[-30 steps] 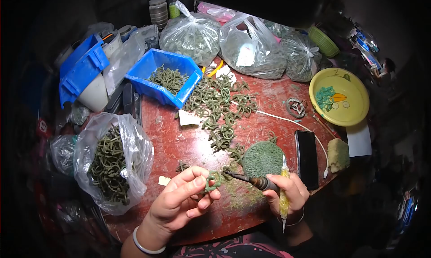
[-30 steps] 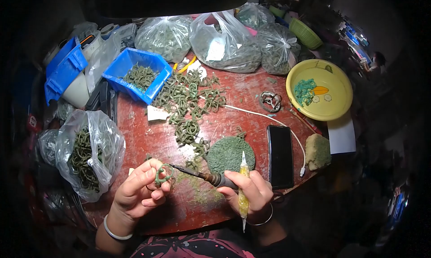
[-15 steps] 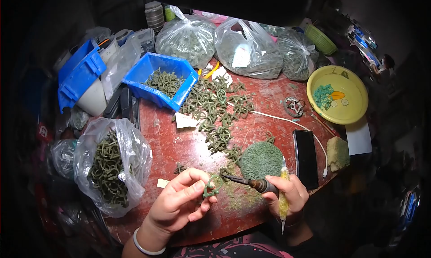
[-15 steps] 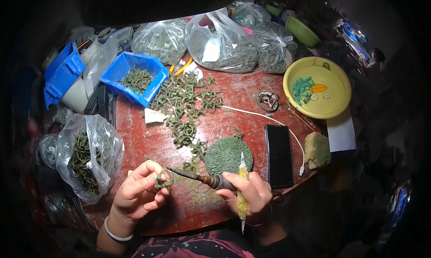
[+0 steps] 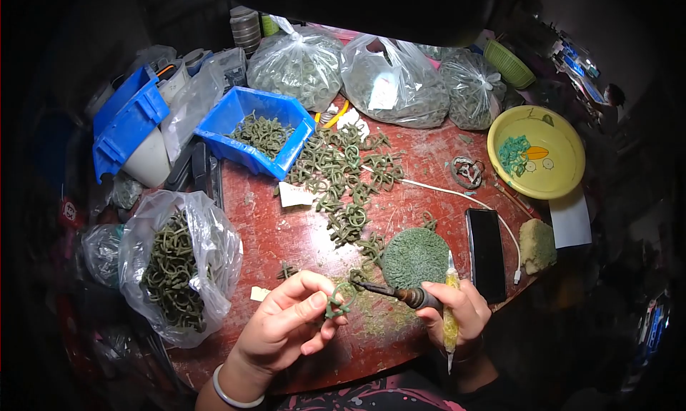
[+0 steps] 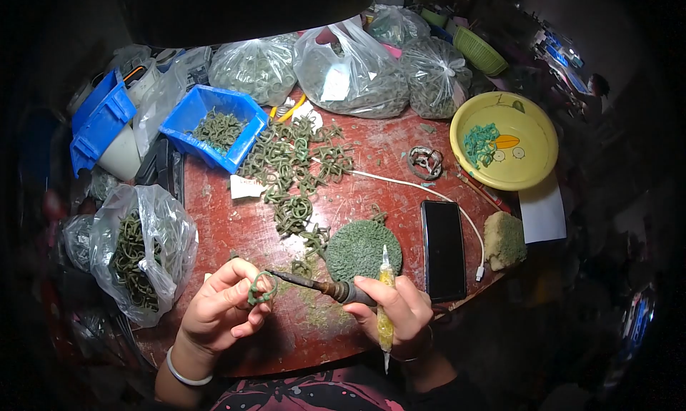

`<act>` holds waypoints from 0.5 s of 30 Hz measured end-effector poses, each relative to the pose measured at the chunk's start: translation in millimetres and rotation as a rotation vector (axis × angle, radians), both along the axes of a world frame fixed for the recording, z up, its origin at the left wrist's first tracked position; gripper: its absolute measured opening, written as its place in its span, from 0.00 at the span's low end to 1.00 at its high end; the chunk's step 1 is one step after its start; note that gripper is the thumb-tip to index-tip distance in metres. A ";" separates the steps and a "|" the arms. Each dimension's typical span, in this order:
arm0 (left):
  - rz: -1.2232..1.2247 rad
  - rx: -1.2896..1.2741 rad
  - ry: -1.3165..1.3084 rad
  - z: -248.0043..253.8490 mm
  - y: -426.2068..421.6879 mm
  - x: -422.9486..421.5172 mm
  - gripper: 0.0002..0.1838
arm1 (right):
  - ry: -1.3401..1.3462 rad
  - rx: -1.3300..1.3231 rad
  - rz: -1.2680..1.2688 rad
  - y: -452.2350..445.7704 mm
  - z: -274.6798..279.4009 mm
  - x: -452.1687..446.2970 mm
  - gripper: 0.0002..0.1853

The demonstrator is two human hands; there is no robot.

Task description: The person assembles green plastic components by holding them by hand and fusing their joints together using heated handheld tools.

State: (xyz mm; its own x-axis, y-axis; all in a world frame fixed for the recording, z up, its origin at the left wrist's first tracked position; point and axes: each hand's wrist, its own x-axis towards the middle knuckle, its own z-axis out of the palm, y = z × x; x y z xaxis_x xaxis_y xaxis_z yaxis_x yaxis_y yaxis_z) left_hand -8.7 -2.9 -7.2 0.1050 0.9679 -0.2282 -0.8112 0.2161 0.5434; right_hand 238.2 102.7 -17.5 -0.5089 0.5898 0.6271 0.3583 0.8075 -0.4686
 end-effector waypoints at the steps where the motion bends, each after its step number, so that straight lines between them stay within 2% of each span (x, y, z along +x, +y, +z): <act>1: 0.000 0.003 0.010 -0.2 0.1 0.2 0.07 | 0.000 0.000 0.000 -0.1 0.3 -0.3 0.20; 12: -0.010 0.015 0.026 3.2 1.1 1.9 0.06 | 0.054 0.033 -0.049 0.9 2.6 4.2 0.18; 14: -0.063 0.016 0.232 6.8 1.4 4.3 0.06 | -0.007 0.062 -0.117 9.3 14.2 8.1 0.17; 15: -0.167 -0.086 0.377 9.8 -1.9 1.7 0.06 | -0.063 0.081 -0.176 15.6 21.4 11.2 0.17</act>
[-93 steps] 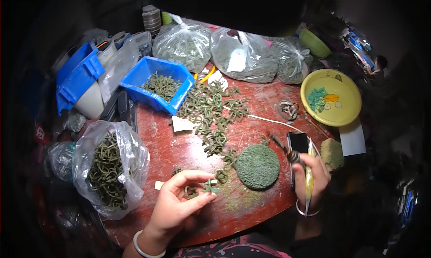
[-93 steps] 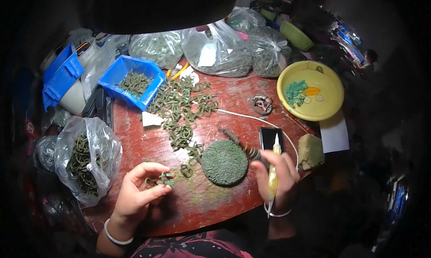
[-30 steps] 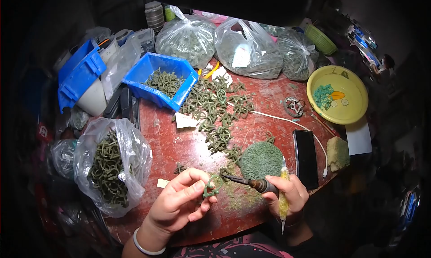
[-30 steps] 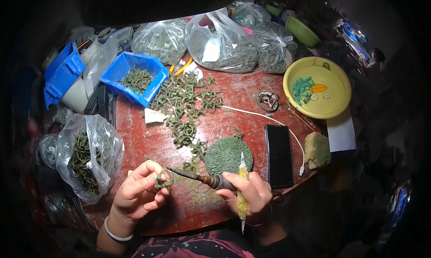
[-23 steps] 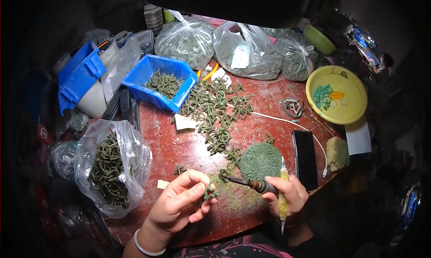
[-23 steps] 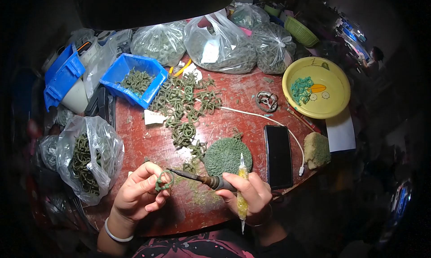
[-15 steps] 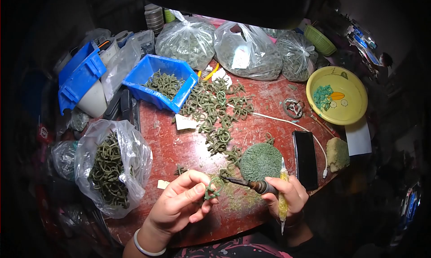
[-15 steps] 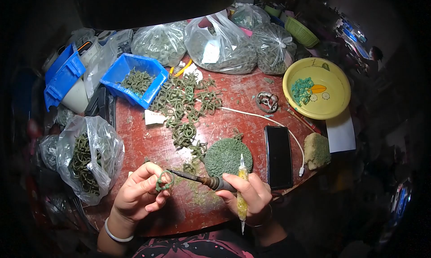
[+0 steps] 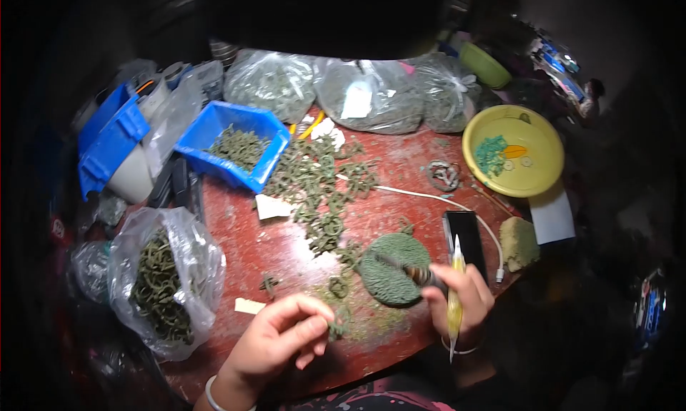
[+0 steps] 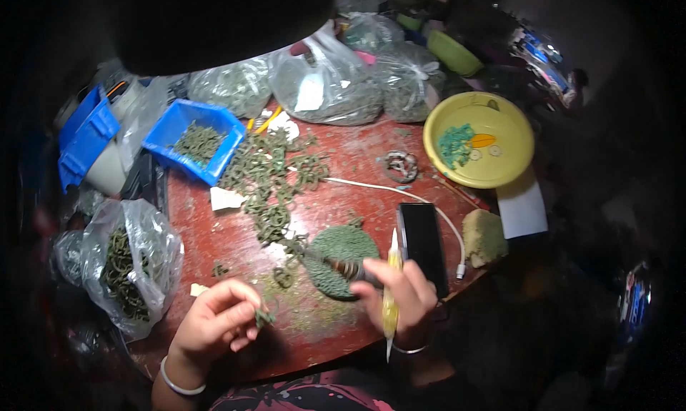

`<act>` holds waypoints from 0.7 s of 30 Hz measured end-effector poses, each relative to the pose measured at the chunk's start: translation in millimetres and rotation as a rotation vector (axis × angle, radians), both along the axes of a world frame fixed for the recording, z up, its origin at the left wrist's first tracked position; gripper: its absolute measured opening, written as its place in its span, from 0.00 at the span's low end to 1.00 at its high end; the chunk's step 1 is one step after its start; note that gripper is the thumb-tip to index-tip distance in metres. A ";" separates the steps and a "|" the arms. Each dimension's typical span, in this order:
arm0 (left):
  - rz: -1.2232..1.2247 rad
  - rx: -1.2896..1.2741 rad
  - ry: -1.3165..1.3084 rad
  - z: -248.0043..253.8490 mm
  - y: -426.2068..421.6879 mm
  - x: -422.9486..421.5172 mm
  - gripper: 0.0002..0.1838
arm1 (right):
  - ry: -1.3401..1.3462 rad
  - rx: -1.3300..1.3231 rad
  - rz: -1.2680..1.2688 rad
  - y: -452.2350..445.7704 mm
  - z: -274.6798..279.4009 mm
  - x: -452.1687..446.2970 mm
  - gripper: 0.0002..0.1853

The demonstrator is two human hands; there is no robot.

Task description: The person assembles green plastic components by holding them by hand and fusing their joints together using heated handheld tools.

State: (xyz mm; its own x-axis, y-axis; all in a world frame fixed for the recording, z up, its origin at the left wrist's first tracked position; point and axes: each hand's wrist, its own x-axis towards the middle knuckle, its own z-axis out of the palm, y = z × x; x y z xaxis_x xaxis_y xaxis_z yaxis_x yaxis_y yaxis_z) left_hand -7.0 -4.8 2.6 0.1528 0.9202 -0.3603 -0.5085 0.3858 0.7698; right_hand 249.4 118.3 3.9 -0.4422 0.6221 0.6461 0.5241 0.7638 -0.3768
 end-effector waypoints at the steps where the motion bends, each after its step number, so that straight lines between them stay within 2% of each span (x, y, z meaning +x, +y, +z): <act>1: -0.063 0.161 0.249 2.3 1.2 6.1 0.06 | 0.006 0.024 -0.049 11.6 0.0 3.3 0.15; 3: -0.161 0.500 0.671 1.7 7.6 14.0 0.06 | 0.011 0.065 -0.187 37.9 2.9 11.0 0.14; 4: -0.202 0.565 0.728 1.3 9.0 16.9 0.06 | 0.015 0.073 -0.267 52.8 0.8 17.6 0.13; 7: -0.240 0.554 0.673 -2.5 8.0 20.5 0.06 | -0.055 0.037 -0.261 97.5 -12.4 42.1 0.15; 10: -0.271 0.508 0.749 -10.1 6.2 22.2 0.06 | -0.142 0.051 -0.253 124.3 -27.2 51.8 0.14; 15: -0.230 0.547 1.021 -15.9 5.1 23.3 0.07 | -0.291 0.030 -0.250 131.6 -32.9 48.2 0.15; 17: -0.217 0.548 1.078 -13.4 5.9 22.8 0.07 | -0.392 0.298 -0.301 121.4 -15.5 40.3 0.14; 18: -0.130 0.528 1.057 -11.7 6.0 23.3 0.07 | -0.392 0.295 -0.297 111.2 -6.2 32.4 0.14; 20: 0.001 0.528 1.058 -12.4 6.9 22.1 0.06 | -0.308 0.161 -0.130 80.7 7.0 5.2 0.13; 21: 0.028 0.498 1.026 -10.4 7.6 20.3 0.06 | -0.263 0.127 0.051 69.7 7.4 -9.4 0.12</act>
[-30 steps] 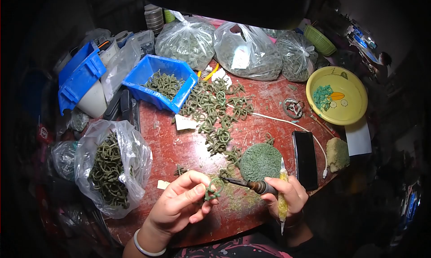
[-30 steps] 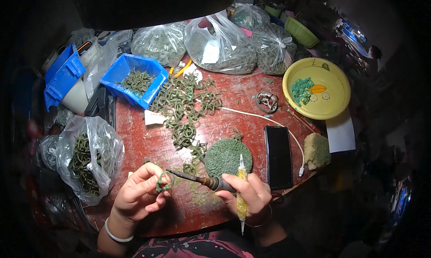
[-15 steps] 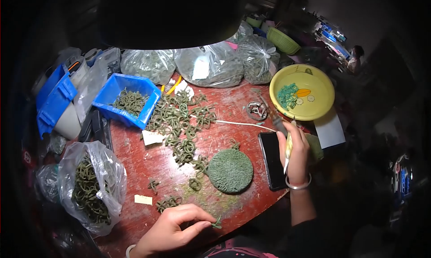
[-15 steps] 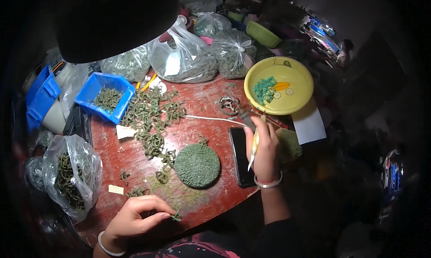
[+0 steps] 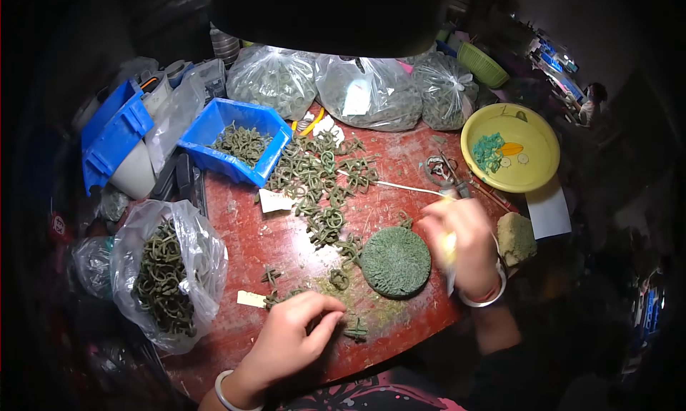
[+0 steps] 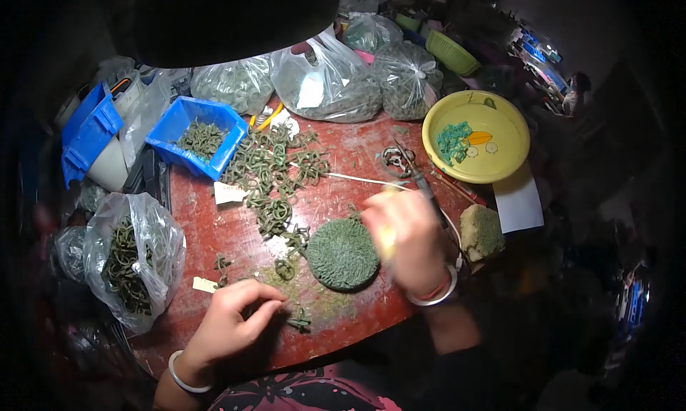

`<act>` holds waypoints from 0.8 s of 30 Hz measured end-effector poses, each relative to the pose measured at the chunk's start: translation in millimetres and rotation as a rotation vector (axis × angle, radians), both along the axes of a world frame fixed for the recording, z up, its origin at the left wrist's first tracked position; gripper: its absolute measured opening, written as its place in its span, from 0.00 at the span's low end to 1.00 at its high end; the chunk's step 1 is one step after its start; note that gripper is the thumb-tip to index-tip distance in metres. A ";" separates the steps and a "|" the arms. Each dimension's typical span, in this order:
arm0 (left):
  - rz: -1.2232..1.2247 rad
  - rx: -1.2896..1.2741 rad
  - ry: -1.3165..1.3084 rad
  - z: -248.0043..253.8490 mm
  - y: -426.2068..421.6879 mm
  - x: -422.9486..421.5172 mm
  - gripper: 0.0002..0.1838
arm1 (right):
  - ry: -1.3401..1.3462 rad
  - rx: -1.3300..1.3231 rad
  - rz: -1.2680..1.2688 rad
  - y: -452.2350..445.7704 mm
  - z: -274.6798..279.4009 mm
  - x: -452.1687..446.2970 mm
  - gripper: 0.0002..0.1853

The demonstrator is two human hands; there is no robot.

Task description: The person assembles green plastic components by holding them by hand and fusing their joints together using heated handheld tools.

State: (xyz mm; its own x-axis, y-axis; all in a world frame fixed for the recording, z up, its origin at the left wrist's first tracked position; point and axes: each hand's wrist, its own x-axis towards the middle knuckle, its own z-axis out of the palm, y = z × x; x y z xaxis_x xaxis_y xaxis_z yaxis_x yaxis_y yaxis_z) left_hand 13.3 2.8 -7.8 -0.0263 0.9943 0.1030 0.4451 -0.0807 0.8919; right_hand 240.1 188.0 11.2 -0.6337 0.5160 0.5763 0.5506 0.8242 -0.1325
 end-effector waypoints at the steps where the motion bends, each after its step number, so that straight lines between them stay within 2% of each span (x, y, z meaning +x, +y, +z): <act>1: 0.027 -0.013 -0.038 1.9 0.0 -1.5 0.06 | 0.035 -0.057 0.177 -10.7 -1.1 -15.2 0.11; 3: 0.063 0.011 -0.064 -3.8 -0.9 -2.5 0.05 | -0.054 -0.141 0.302 -32.9 -6.1 -41.2 0.08; 5: 0.138 -0.094 -0.341 -1.8 -1.8 -3.5 0.04 | -0.202 -0.100 0.322 -41.2 -12.9 -59.2 0.07; 7: 0.159 -0.108 -0.395 1.2 -2.5 -5.9 0.06 | -0.233 -0.069 0.333 -44.3 -14.6 -65.9 0.08; 9: 0.276 -0.107 -0.628 4.6 -2.7 -6.6 0.09 | -0.117 -0.155 0.347 -44.3 -7.9 -66.5 0.07; 10: 0.293 -0.077 -0.630 4.8 -2.3 -8.1 0.14 | 0.012 -0.267 0.405 -44.5 -1.4 -68.7 0.07; 11: 0.307 -0.073 -0.632 8.9 -1.5 -9.3 0.14 | 0.136 -0.423 0.497 -44.2 3.0 -70.1 0.10; 13: 0.191 -0.087 -0.913 19.5 -0.8 -11.3 0.20 | 0.281 -0.763 0.599 -50.3 15.0 -73.0 0.07; 14: 0.095 -0.154 -0.951 13.4 -3.2 -17.1 0.22 | 0.381 -0.899 0.622 -52.7 11.0 -75.0 0.07; 17: 0.030 -0.245 -1.046 9.0 -2.8 -19.9 0.20 | 0.349 -0.783 0.638 -50.4 1.5 -76.6 0.07; 19: 0.042 -0.268 -0.999 6.1 -3.5 -22.9 0.19 | 0.331 -0.734 0.661 -51.9 1.3 -75.5 0.08; 22: 0.007 -0.323 -1.070 3.8 -3.7 -25.0 0.19 | 0.383 -0.741 0.604 -55.4 -1.1 -71.6 0.13; 23: -0.002 -0.316 -1.109 1.8 -3.6 -26.2 0.19 | 0.427 -0.900 0.588 -54.7 1.4 -63.3 0.16; 24: -0.010 -0.308 -1.146 0.5 -3.3 -26.8 0.19 | 0.468 -0.849 0.636 -50.8 1.1 -58.9 0.22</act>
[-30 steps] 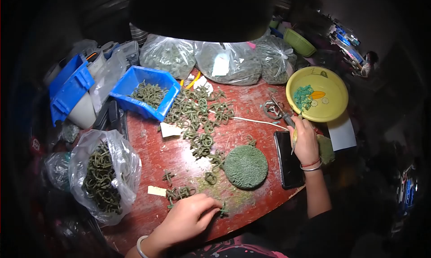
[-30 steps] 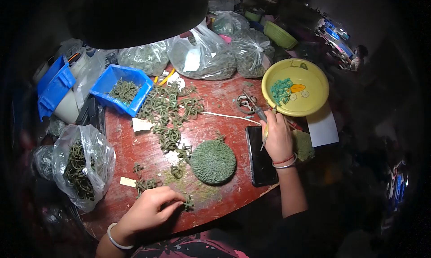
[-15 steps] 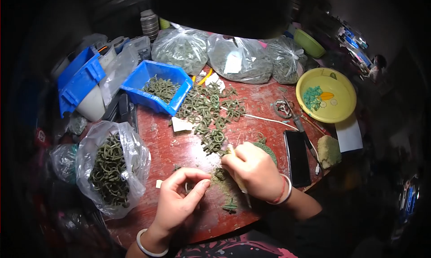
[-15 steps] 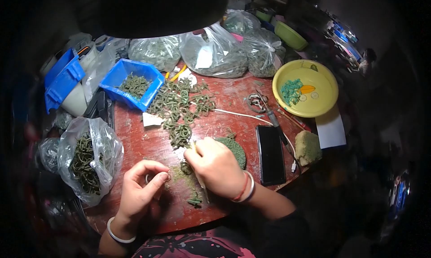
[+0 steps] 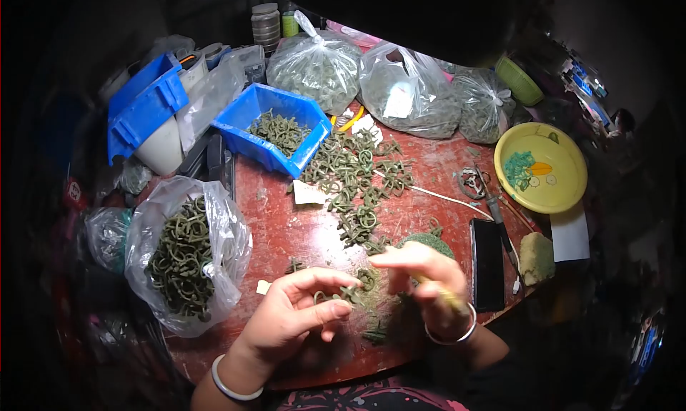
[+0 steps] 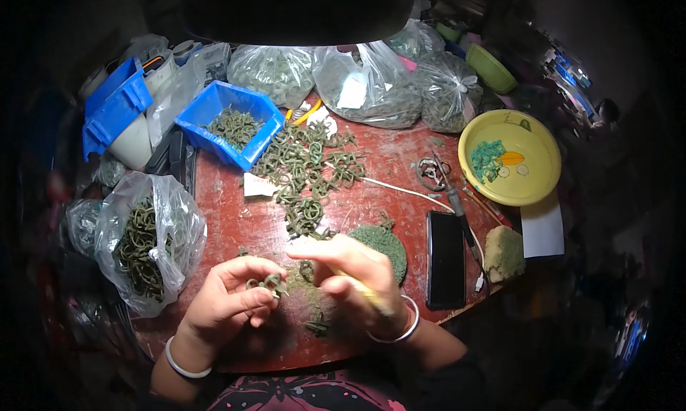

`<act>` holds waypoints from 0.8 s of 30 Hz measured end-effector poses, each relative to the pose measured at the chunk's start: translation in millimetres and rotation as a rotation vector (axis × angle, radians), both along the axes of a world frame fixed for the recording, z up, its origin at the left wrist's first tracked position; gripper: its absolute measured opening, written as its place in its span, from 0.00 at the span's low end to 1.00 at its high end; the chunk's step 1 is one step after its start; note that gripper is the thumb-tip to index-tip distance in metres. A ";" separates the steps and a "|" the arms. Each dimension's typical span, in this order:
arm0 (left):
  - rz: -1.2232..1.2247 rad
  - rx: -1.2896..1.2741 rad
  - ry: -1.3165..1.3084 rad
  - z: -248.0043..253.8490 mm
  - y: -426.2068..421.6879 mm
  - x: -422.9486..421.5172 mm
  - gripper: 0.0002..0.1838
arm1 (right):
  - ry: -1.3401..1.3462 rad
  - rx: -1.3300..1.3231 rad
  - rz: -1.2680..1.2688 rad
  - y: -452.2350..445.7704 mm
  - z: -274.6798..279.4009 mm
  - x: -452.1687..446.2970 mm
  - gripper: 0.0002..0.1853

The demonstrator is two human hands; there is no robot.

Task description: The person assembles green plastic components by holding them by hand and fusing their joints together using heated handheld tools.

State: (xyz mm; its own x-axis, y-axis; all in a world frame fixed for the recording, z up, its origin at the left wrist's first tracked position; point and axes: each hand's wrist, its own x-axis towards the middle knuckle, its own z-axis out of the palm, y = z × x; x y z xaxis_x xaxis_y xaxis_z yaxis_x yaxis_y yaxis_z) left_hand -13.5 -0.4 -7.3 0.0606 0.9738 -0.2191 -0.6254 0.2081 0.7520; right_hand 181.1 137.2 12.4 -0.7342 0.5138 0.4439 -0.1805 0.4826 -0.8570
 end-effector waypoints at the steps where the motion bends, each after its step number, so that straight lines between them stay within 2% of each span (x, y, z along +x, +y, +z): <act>1: 0.008 -0.001 0.001 2.4 1.1 0.8 0.19 | 0.067 0.039 0.015 3.8 -0.3 3.0 0.29; 2: 0.057 -0.026 -0.007 7.4 2.7 2.1 0.19 | 0.039 0.139 -0.034 3.6 -2.0 7.4 0.40; 3: 0.105 -0.054 -0.015 10.3 3.4 2.4 0.18 | 0.120 0.063 0.007 1.2 -2.4 8.8 0.32; 5: 0.083 -0.061 -0.030 7.5 2.9 -0.8 0.20 | 0.144 -0.177 -0.093 -19.5 -3.4 3.6 0.19; 6: 0.069 -0.015 0.001 6.5 2.6 -0.8 0.20 | 0.154 -0.007 -0.039 -12.3 -2.1 -0.6 0.16; 7: 0.052 0.030 0.031 5.6 2.8 -0.5 0.20 | 0.161 0.163 0.013 -5.0 -0.7 -3.8 0.15; 8: 0.048 0.028 0.028 5.2 3.2 -0.6 0.20 | 0.073 0.182 0.024 -5.6 2.9 -0.6 0.14; 15: 0.020 0.001 0.118 7.3 1.8 -1.2 0.20 | 0.111 0.227 0.031 -4.8 -2.5 -8.6 0.13; 19: 0.031 0.000 0.142 6.5 2.8 0.6 0.19 | 0.049 0.218 0.078 -2.1 2.5 -3.8 0.11; 21: 0.053 -0.023 0.115 12.1 3.3 0.1 0.19 | -0.068 0.138 0.131 -1.5 6.8 0.2 0.10; 24: 0.075 -0.041 0.108 13.5 3.1 -0.2 0.19 | 0.022 0.066 0.088 -2.4 4.1 -1.0 0.10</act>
State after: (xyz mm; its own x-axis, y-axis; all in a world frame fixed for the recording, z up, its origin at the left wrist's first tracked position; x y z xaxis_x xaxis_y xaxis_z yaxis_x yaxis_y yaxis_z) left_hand -13.6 2.6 6.2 -0.0379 0.9648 -0.2603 -0.5564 0.1960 0.8075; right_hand 180.2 134.8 16.5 -0.7652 0.4165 0.4909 -0.2429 0.5194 -0.8193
